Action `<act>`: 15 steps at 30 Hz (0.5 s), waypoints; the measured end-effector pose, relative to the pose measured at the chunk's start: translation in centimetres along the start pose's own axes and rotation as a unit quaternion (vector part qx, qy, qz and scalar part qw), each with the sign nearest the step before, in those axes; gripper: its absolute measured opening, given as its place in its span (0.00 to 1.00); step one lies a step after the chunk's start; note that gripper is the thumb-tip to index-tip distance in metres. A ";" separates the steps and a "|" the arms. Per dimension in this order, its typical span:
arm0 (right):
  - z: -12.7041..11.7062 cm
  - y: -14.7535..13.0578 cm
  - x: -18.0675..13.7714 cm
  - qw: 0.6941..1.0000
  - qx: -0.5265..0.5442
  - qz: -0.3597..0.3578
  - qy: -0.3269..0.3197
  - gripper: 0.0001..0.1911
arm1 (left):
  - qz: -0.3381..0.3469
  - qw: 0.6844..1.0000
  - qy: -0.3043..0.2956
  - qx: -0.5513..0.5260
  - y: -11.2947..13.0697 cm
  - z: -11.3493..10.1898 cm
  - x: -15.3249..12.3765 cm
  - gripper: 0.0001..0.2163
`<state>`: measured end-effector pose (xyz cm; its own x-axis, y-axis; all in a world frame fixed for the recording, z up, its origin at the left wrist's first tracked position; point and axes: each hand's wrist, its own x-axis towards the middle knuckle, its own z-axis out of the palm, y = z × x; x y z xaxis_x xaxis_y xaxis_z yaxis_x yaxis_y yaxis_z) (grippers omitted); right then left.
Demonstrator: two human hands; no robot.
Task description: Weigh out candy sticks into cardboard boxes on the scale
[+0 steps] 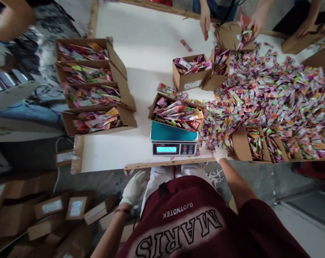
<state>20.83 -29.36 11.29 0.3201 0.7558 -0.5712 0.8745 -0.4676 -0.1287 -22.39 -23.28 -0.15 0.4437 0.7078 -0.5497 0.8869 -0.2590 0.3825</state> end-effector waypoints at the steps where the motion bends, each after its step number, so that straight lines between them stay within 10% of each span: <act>1: 0.1 0.1 0.4 1.000 0.012 0.004 -0.005 0.16 | 0.004 1.000 -0.002 -0.003 0.1 -0.2 0.6 0.17; 9: -7.7 3.8 2.4 0.990 0.100 -0.061 0.082 0.12 | 0.037 0.998 0.036 -0.042 3.1 -3.2 4.2 0.21; 15: -14.3 -4.9 5.5 0.880 0.232 -0.331 0.251 0.12 | 0.060 0.997 0.042 -0.029 6.5 -5.7 4.5 0.20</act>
<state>23.56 -16.39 20.34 0.0202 0.9855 0.1684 0.7245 0.1017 -0.6817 -15.31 -18.04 4.06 0.5312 0.7271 -0.4350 0.8185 -0.3078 0.4851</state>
